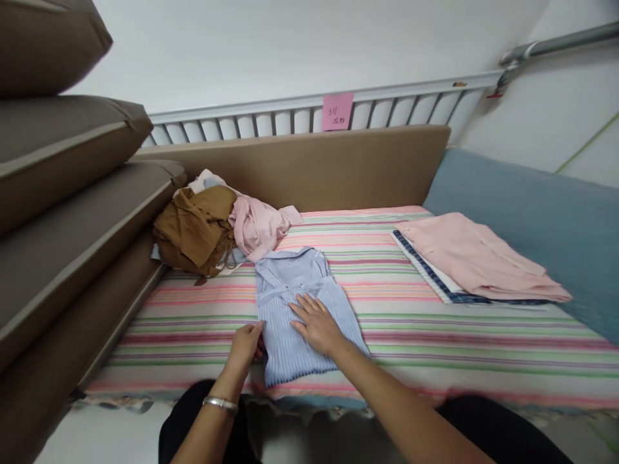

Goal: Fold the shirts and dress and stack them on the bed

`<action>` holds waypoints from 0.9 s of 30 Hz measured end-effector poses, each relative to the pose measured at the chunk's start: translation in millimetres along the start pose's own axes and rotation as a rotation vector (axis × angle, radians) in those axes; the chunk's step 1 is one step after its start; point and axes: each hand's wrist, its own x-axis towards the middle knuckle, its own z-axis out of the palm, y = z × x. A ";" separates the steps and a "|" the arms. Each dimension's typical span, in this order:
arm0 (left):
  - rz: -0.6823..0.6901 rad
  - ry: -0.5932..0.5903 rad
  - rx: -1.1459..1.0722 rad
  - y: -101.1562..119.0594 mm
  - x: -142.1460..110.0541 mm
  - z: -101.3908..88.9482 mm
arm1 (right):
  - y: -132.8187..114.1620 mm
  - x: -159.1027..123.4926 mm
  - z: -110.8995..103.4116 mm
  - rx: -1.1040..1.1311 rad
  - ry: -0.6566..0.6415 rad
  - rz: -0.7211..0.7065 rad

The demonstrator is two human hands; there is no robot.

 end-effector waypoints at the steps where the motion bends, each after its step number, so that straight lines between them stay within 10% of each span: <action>1: 0.013 0.015 0.025 1.9 0.1 2.8 | 0.0 -0.2 -0.1 0.001 0.003 -0.002; 8: 0.171 0.278 0.287 7.5 -0.1 13.5 | 0.9 -0.6 0.8 0.020 0.006 0.000; 18: 0.133 0.344 0.679 8.3 -17.5 21.9 | 0.5 0.3 2.9 0.021 0.022 0.006; 27: 0.829 0.248 0.747 15.9 -32.9 55.5 | -1.6 0.2 2.7 0.065 0.062 0.004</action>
